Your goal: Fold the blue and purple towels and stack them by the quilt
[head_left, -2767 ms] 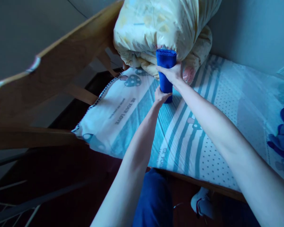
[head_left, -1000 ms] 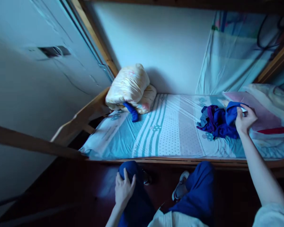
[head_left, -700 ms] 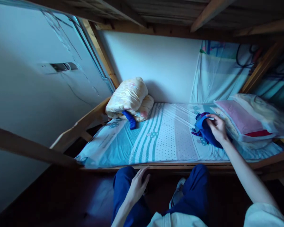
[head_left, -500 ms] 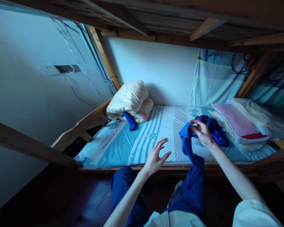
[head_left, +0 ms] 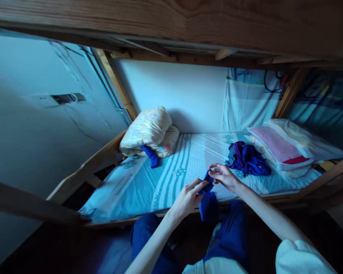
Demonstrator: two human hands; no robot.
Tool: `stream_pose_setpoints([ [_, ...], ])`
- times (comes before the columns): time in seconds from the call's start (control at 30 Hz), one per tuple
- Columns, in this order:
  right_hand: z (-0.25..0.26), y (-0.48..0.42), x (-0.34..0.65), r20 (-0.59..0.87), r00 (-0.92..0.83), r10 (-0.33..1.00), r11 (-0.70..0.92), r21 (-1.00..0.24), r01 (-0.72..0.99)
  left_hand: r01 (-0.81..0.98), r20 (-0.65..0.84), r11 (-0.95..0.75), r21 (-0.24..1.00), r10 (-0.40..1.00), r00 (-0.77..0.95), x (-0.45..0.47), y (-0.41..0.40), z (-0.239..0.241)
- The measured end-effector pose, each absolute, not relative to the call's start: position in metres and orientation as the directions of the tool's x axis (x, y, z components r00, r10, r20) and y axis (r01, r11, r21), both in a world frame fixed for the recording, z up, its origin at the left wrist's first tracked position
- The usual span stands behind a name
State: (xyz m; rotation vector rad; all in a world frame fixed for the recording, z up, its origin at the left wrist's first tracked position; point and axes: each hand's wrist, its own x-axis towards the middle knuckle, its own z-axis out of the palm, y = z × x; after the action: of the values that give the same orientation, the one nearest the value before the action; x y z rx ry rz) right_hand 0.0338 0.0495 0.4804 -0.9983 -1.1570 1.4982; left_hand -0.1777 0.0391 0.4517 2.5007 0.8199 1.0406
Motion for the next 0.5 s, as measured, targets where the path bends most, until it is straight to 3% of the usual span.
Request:
stream_pose_setpoints([
  [0.13, 0.475, 0.049, 0.037, -0.067, -0.125, 0.990, -0.101, -0.952, -0.289, 0.457, 0.647, -0.775, 0.436, 0.623, 0.440, -0.193, 0.046, 0.443],
  [0.2, 0.474, 0.048, 0.041, -0.028, -0.090, 0.996, -0.050, -0.966, -0.253, 0.493, 0.674, -0.776, 0.393, 0.608, 0.420, -0.201, 0.051, 0.441],
  [0.33, 0.476, 0.042, 0.049, 0.156, -0.182, 0.971, 0.169, -0.984, 0.058, 0.528, 0.683, -0.787, 0.319, 0.578, 0.448, -0.213, 0.055, 0.447],
  [0.5, 0.474, 0.036, 0.052, 0.381, -0.235, 0.894, 0.447, -0.781, 0.436, 0.510, 0.676, -0.798, 0.322, 0.571, 0.466, -0.215, 0.055, 0.464],
])
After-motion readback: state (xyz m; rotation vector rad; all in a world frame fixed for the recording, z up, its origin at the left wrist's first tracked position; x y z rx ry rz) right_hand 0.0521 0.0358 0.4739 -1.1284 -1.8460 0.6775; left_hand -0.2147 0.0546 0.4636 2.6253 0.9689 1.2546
